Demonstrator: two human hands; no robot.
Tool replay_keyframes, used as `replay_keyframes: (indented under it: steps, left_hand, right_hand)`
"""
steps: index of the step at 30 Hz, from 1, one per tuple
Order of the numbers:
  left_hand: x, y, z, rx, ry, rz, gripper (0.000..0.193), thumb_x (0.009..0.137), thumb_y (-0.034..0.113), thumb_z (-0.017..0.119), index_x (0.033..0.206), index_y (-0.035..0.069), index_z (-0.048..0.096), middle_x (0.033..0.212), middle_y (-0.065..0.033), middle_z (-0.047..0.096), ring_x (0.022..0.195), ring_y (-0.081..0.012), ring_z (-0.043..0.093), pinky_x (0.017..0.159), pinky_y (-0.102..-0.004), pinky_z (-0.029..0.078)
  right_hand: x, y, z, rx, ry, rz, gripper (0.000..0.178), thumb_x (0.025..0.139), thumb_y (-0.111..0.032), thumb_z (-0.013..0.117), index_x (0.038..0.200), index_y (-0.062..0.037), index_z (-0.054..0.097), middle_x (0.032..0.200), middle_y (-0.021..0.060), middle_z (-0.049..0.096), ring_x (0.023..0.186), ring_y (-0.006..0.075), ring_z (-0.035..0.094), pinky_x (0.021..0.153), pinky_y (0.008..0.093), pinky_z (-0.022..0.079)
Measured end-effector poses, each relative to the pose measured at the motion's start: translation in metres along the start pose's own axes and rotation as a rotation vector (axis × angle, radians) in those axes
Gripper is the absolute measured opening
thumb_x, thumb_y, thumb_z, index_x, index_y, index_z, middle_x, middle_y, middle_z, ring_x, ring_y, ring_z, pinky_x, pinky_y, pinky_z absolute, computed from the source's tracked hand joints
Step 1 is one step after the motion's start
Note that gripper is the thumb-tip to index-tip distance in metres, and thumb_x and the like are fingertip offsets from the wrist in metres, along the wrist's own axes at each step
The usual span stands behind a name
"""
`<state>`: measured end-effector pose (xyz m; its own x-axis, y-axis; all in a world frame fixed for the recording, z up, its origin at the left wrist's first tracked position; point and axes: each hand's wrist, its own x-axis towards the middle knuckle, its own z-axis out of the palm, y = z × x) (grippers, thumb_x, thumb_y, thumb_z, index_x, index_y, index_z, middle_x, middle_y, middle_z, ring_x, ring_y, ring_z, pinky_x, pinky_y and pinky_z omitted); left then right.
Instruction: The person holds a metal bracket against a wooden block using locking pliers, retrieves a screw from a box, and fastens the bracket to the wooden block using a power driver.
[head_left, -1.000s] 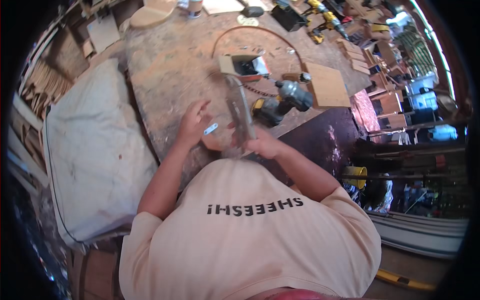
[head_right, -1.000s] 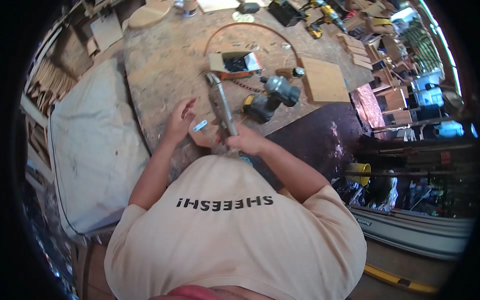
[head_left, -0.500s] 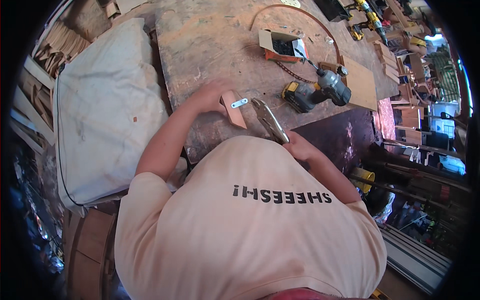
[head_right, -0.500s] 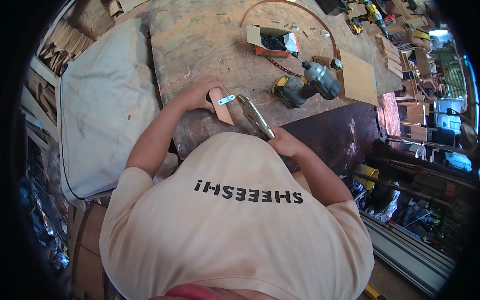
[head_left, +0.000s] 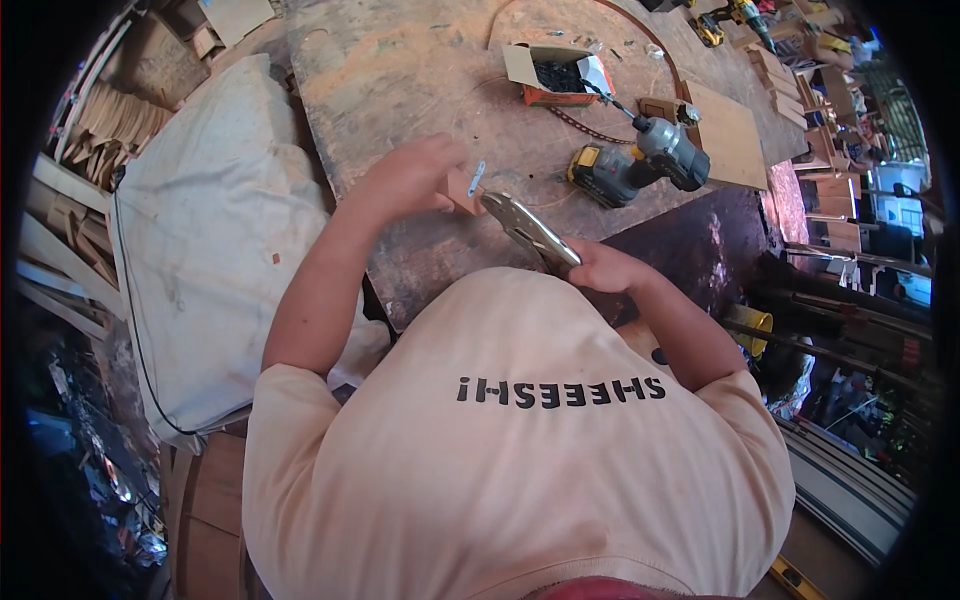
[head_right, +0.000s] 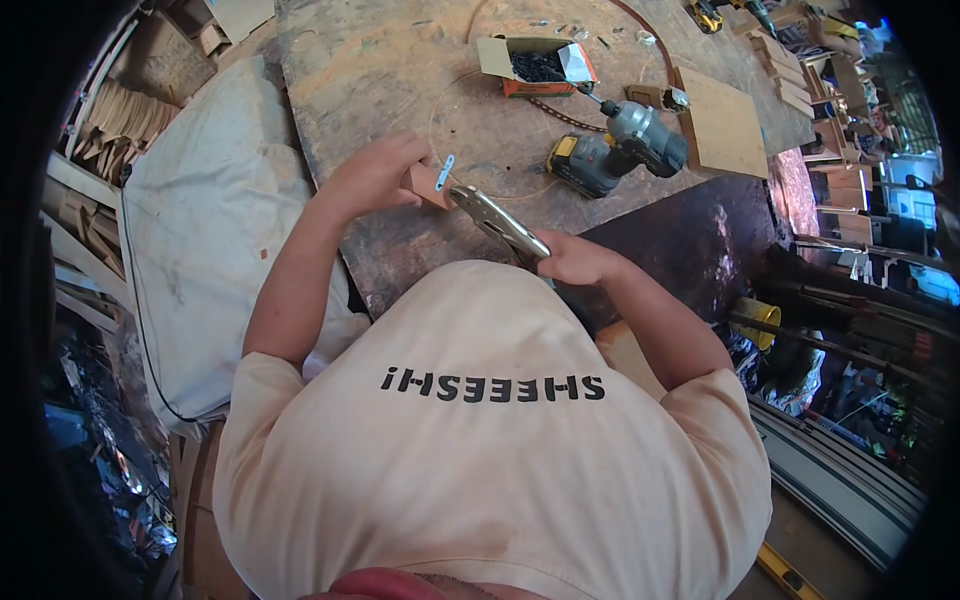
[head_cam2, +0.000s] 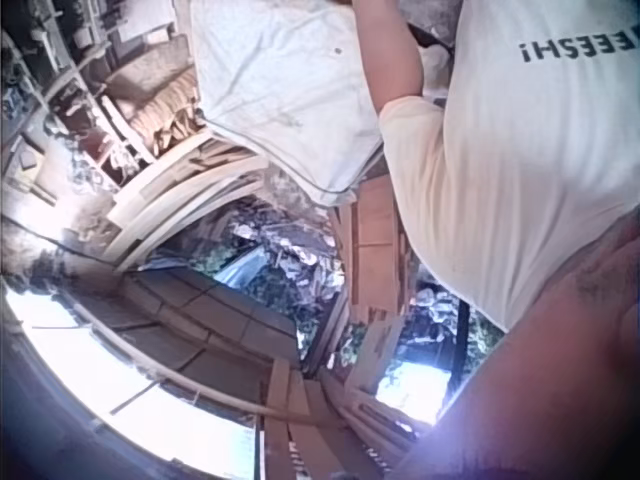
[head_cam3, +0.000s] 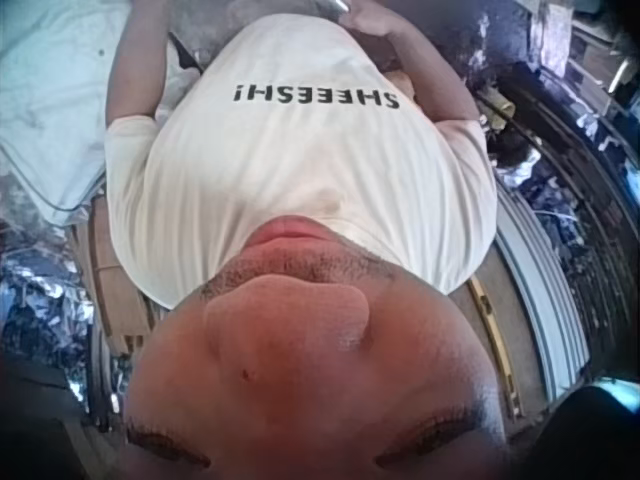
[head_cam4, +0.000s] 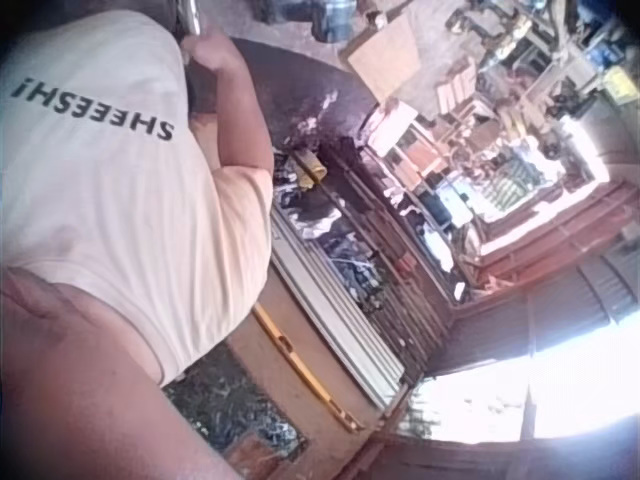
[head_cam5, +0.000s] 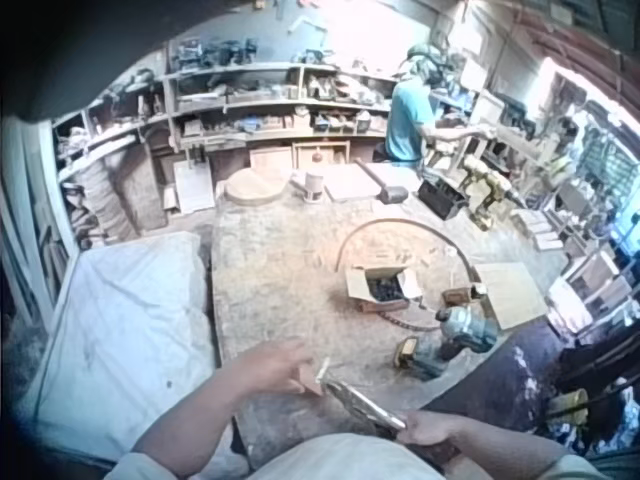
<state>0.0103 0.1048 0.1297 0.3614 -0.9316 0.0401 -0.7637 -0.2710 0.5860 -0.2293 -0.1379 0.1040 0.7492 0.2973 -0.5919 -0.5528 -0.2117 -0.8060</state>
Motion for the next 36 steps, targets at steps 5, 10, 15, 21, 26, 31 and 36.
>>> replay_keyframes:
  steps: [5,10,15,21,26,31,36]
  left_hand:
    - [0.004,0.009,-0.001,0.059,-0.029,0.061,0.048,0.06,0.006,0.082,0.101,0.008,0.056,0.1,-0.009,0.056,0.097,-0.0318,0.057,0.079,-0.042,0.048]
    - [0.009,0.017,0.0,0.089,-0.049,0.088,0.048,0.06,0.006,0.082,0.099,0.008,0.055,0.1,-0.0097,0.056,0.098,-0.0326,0.057,0.079,-0.0423,0.048]
    - [0.013,0.018,0.002,0.157,-0.041,0.095,0.048,0.06,0.006,0.082,0.099,0.008,0.055,0.101,-0.0109,0.056,0.099,-0.0331,0.057,0.081,-0.0426,0.049]
    - [0.016,0.021,0.002,0.161,-0.064,0.068,0.048,0.06,0.007,0.082,0.099,0.009,0.055,0.101,-0.0104,0.056,0.101,-0.0327,0.057,0.082,-0.0422,0.049]
    - [0.016,0.017,0.005,0.162,-0.062,0.098,0.048,0.06,0.006,0.082,0.1,0.009,0.055,0.102,-0.0104,0.056,0.102,-0.0326,0.056,0.084,-0.0416,0.048]
    - [0.017,0.014,0.007,0.225,-0.053,0.154,0.047,0.062,0.014,0.08,0.104,0.013,0.059,0.1,-0.0096,0.058,0.101,-0.0303,0.059,0.082,-0.0411,0.051]
    - [0.019,0.016,0.006,0.182,-0.051,0.156,0.047,0.059,0.004,0.079,0.099,0.009,0.055,0.098,-0.0097,0.055,0.099,-0.0319,0.057,0.083,-0.0412,0.048]
  right_hand:
    - [0.002,-0.013,-0.004,0.121,-0.024,0.037,0.068,0.08,0.0,0.049,0.146,-0.007,0.035,0.117,0.0074,0.061,0.109,0.0158,0.056,0.095,0.0295,0.043]
    - [-0.006,-0.019,-0.01,0.188,-0.075,0.033,0.07,0.084,-0.001,0.049,0.15,-0.0112,0.03,0.119,0.0069,0.059,0.112,0.0154,0.052,0.098,0.0295,0.04]
    - [-0.007,-0.011,-0.016,0.083,-0.084,0.046,0.068,0.085,-0.004,0.052,0.15,-0.0115,0.031,0.119,0.0063,0.059,0.109,0.0151,0.052,0.096,0.0291,0.04]
    - [-0.006,-0.009,-0.016,0.116,-0.093,0.037,0.068,0.085,-0.004,0.053,0.149,-0.0105,0.032,0.117,0.0055,0.059,0.108,0.0147,0.052,0.096,0.0289,0.041]
    - [-0.005,-0.013,-0.015,0.078,-0.088,0.062,0.066,0.084,-0.003,0.052,0.147,-0.0085,0.035,0.118,0.0055,0.059,0.11,0.015,0.052,0.097,0.0294,0.04]
    - [-0.009,-0.018,-0.014,0.107,-0.066,0.067,0.064,0.083,-0.002,0.051,0.145,-0.0068,0.037,0.118,0.0058,0.059,0.111,0.0155,0.052,0.099,0.0301,0.039]
    - [-0.01,-0.023,-0.017,0.095,-0.095,0.083,0.065,0.081,-0.002,0.051,0.144,-0.0061,0.038,0.118,0.0064,0.059,0.112,0.0159,0.052,0.1,0.0309,0.039]
